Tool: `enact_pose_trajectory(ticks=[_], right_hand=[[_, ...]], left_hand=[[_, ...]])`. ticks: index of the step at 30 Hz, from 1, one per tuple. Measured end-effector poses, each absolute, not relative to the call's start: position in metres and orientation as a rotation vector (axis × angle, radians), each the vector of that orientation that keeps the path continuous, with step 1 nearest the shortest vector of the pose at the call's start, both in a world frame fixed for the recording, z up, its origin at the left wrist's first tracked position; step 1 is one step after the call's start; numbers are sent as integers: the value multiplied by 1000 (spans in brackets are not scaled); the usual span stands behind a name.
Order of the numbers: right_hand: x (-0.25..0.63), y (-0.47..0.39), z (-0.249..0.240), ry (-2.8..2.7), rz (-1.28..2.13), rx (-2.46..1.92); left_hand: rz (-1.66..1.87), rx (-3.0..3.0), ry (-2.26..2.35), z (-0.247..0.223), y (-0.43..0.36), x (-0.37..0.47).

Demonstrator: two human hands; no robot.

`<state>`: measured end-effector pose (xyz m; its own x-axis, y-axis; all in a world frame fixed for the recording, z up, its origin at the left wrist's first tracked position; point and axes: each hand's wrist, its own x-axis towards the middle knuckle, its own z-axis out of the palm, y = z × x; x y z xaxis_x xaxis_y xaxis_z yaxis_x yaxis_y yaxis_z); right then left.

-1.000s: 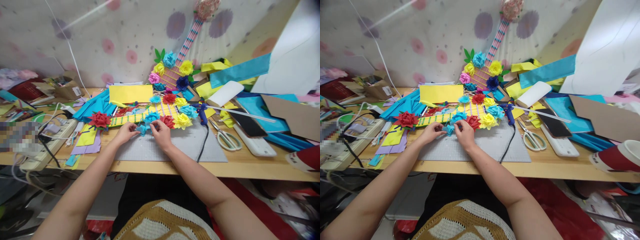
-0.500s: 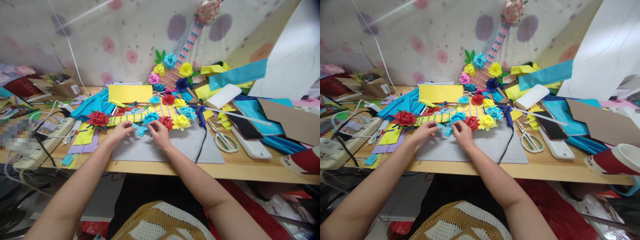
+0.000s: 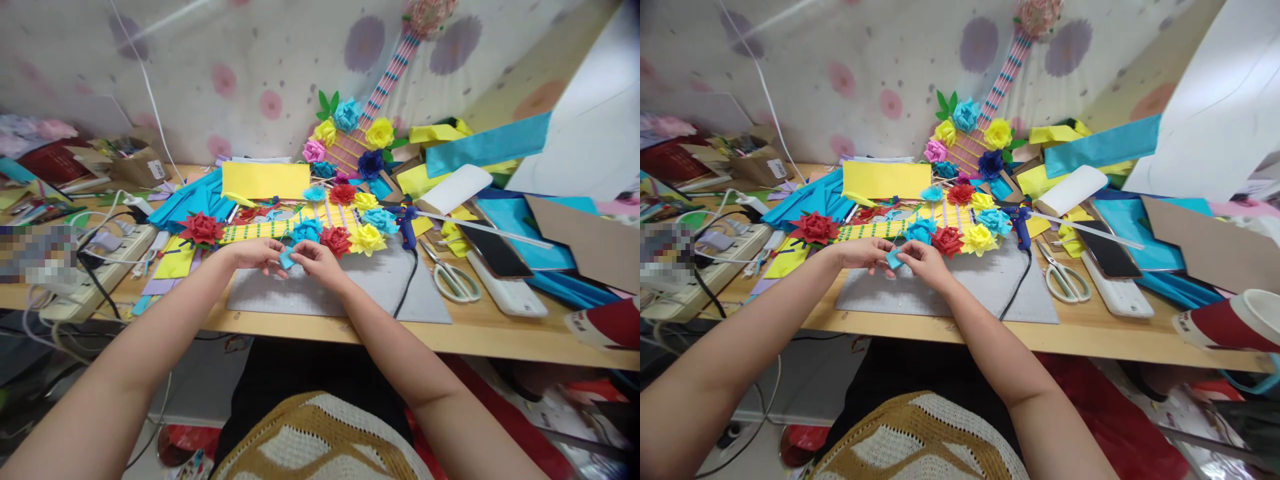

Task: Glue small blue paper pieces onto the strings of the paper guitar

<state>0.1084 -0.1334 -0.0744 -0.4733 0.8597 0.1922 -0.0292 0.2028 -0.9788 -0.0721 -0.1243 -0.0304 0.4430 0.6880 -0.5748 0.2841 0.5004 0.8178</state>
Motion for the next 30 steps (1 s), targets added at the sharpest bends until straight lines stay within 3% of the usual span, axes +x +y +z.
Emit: enact_pose_trajectory(ticks=[20, 30], right_hand=[[106, -132, -78, -1670, 1348, -823], [106, -129, -82, -1698, 1242, -885]], left_hand=[[366, 1074, 1039, -32, -123, -76], [285, 1358, 1148, -22, -127, -71]])
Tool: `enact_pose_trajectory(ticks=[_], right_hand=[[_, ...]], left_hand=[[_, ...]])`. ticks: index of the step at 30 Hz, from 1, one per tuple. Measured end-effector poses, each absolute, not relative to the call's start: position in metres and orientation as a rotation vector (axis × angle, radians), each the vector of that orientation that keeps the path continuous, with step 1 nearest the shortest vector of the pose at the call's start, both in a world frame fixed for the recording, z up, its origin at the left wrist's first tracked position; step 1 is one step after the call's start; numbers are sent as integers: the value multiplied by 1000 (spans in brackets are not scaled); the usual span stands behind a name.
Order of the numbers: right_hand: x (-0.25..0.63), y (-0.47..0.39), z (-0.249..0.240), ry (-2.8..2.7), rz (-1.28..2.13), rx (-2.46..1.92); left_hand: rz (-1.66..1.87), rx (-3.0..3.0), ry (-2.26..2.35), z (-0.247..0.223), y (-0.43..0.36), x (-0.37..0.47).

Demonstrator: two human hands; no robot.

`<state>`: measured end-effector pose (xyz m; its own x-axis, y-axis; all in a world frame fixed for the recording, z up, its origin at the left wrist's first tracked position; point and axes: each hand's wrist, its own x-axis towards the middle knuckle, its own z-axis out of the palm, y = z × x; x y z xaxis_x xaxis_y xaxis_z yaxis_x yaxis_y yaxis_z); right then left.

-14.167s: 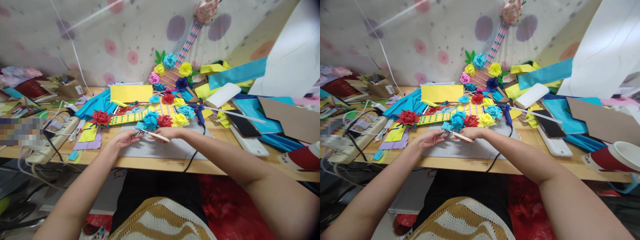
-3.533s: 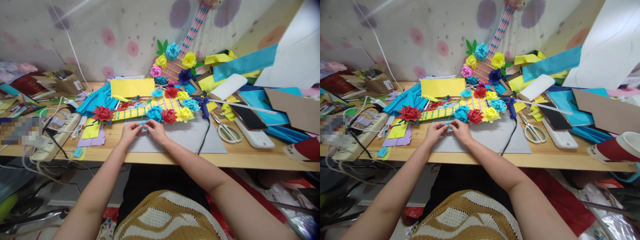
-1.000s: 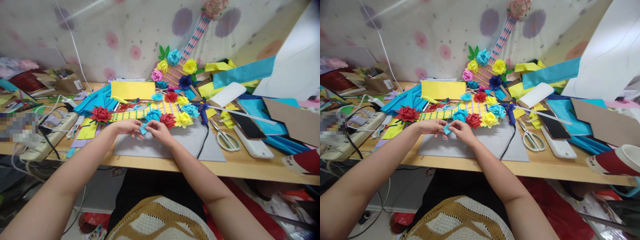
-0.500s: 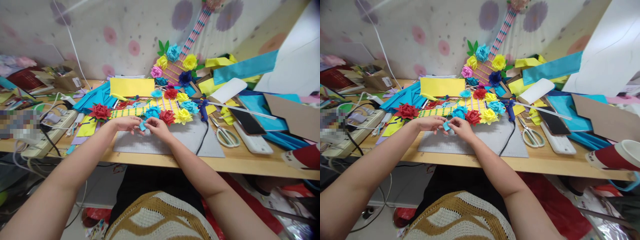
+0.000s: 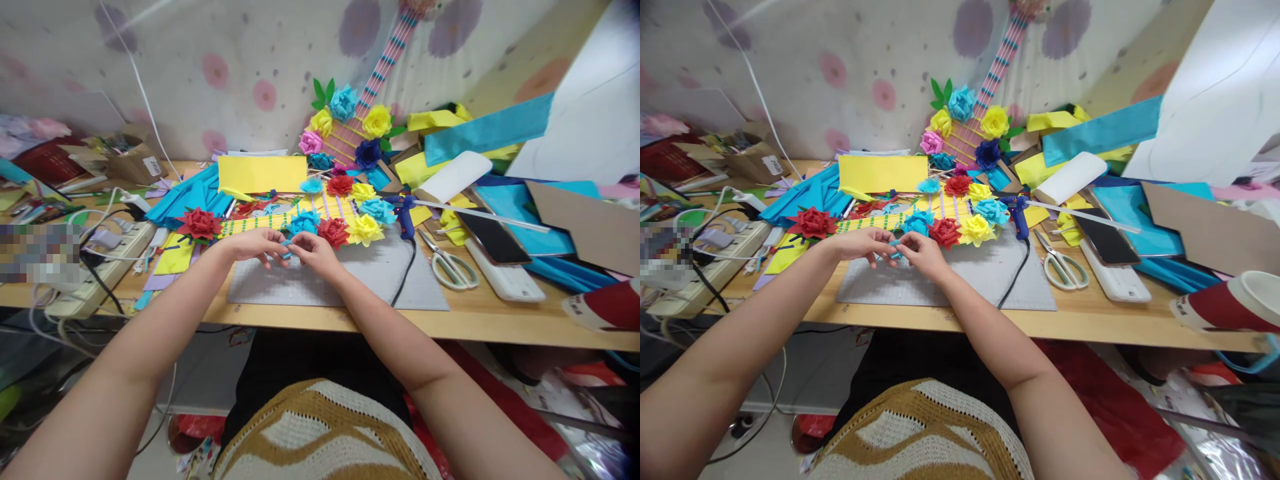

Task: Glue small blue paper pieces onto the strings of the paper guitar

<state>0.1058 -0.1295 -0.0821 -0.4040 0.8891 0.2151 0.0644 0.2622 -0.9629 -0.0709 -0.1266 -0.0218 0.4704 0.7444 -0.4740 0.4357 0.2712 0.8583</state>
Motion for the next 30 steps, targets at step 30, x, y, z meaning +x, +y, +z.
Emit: enact_pose_trajectory(ticks=[30], right_hand=[[96, -140, -95, -2238, 686, -1168]], left_hand=[[783, 1863, 1681, -81, -172, -76]])
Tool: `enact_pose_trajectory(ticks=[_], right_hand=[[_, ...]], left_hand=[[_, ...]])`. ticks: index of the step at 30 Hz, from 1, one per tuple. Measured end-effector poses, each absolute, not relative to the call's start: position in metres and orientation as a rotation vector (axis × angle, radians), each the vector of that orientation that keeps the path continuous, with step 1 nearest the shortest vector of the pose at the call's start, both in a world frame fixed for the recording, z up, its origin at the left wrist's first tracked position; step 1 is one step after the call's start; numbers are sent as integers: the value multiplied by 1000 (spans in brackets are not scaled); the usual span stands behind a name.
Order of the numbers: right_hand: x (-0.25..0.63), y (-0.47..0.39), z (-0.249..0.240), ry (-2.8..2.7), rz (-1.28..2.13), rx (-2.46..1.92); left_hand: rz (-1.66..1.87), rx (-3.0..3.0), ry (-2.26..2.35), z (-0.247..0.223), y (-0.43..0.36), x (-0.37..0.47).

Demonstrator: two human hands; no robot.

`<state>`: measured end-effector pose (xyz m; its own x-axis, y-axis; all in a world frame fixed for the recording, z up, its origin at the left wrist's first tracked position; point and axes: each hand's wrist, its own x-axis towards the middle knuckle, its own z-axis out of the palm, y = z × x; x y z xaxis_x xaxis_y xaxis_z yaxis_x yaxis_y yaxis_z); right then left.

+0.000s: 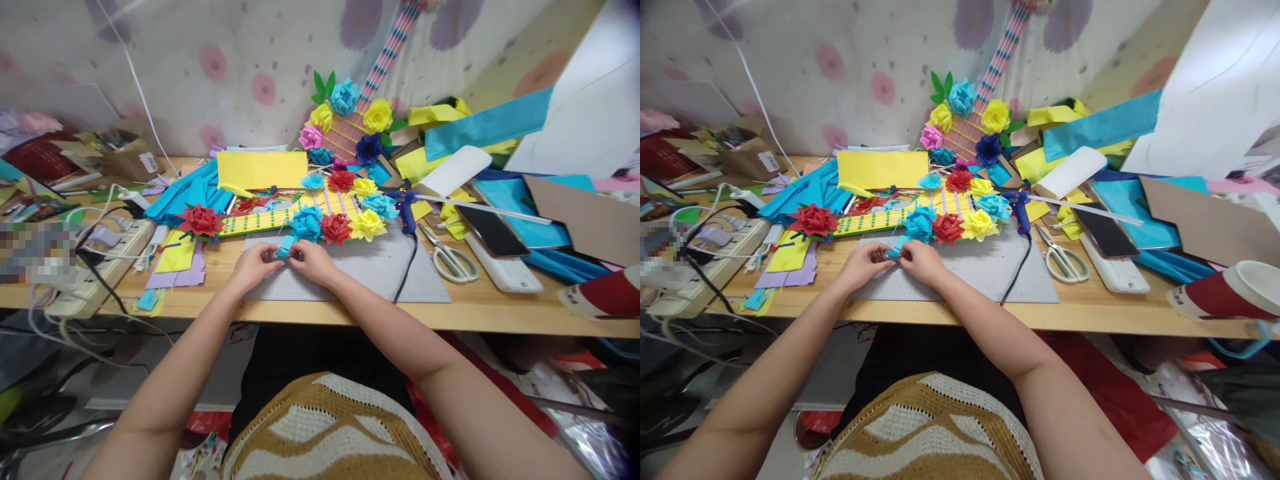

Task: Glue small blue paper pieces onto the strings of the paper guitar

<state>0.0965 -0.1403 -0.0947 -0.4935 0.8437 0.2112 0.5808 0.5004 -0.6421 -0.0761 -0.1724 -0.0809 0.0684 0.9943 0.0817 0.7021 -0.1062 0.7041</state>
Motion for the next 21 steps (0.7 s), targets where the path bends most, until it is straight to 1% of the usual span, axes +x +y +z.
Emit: enact_pose_trajectory(ticks=[2, 5, 14, 21], right_hand=[[96, -140, -95, -2255, 692, -1195], [96, -140, -95, -2246, 727, -1239], [96, -142, -95, -2188, 787, -1257], [95, -141, -96, -2203, 779, -1223]], left_hand=[[875, 1686, 1635, -89, -172, -76], [921, 1564, 1546, -93, -168, -75], [944, 1567, 1476, -93, -171, -76], [964, 1678, 1552, -95, -173, -75]])
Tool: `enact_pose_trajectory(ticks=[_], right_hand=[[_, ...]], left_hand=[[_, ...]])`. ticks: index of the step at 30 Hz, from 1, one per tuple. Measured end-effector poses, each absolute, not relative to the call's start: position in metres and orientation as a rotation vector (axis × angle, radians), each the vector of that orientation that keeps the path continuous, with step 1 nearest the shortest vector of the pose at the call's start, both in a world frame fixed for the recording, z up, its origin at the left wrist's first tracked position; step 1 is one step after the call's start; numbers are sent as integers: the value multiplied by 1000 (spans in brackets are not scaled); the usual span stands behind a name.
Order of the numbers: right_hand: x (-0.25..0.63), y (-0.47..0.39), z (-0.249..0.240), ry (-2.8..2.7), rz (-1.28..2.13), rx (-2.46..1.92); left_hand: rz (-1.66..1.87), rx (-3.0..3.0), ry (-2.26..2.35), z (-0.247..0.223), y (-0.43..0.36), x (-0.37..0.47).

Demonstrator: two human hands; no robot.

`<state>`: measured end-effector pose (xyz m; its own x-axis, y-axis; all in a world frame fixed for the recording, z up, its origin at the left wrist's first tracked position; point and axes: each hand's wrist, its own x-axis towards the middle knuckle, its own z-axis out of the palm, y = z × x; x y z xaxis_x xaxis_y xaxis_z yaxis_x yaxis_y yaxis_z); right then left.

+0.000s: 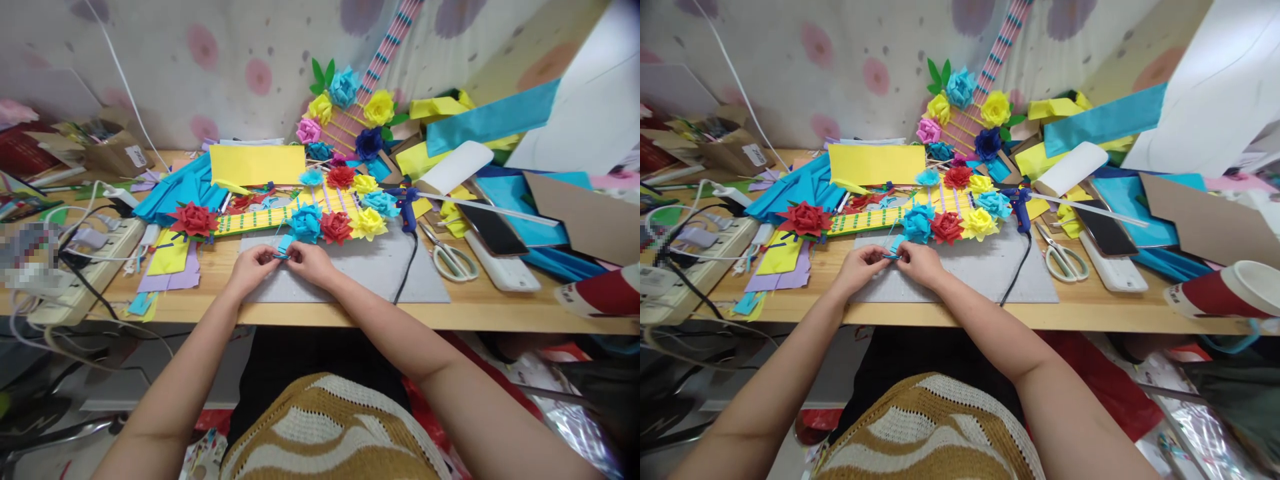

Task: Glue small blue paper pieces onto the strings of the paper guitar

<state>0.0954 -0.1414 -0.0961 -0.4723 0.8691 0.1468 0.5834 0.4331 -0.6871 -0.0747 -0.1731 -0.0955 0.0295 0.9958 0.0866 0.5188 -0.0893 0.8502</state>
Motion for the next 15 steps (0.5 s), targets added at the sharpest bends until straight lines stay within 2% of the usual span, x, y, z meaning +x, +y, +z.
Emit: enact_pose_trajectory(ticks=[15], right_hand=[[96, -142, -95, -2230, 748, -1232]], left_hand=[[841, 1775, 1698, -98, -174, -74]])
